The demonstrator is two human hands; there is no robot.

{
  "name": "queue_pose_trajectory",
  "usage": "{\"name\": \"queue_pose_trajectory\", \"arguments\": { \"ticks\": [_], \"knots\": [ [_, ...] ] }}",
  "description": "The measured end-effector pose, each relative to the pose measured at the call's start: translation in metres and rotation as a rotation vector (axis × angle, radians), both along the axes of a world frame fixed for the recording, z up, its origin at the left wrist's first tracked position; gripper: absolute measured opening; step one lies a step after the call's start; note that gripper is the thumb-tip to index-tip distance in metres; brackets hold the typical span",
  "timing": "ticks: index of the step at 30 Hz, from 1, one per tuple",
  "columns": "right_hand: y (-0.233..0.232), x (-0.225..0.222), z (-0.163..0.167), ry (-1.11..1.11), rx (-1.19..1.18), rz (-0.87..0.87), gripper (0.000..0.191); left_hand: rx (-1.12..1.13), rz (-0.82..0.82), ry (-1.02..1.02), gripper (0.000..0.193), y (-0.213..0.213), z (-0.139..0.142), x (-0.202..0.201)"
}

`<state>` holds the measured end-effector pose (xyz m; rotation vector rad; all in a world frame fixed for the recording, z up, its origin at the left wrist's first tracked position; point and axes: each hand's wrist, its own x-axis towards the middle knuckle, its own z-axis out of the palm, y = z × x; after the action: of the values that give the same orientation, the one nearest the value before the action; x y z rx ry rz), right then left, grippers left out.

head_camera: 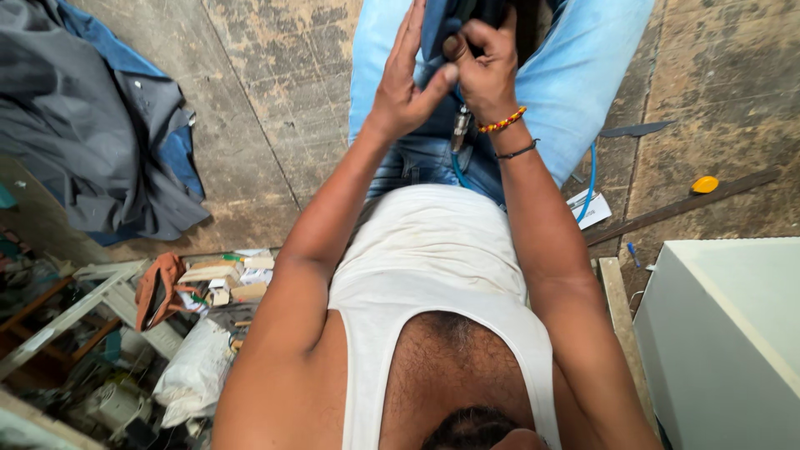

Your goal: The person sits on the floor and uses a pneumatic staple gun to attach blue fabric to the edges of a rectangular board. They repeatedly fold the fabric over the edges and fire staples to secure it, working along the perimeter.

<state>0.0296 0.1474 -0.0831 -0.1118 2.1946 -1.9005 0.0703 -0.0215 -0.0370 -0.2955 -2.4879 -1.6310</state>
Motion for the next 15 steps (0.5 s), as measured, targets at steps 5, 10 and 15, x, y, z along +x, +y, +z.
{"name": "queue_pose_trajectory", "arguments": {
  "ticks": [5,10,15],
  "knots": [
    [-0.002,0.001,-0.011,0.212,-0.013,-0.025,0.025,-0.036,0.355,-0.023,0.057,0.036,-0.027,0.000],
    [0.000,-0.003,-0.007,0.171,0.054,0.055,0.022,-0.052,0.445,-0.022,0.051,0.040,-0.035,-0.005],
    [0.021,-0.005,0.016,0.280,0.057,0.102,0.025,-0.128,0.441,0.161,0.046,0.035,-0.043,-0.010]
  ]
}}
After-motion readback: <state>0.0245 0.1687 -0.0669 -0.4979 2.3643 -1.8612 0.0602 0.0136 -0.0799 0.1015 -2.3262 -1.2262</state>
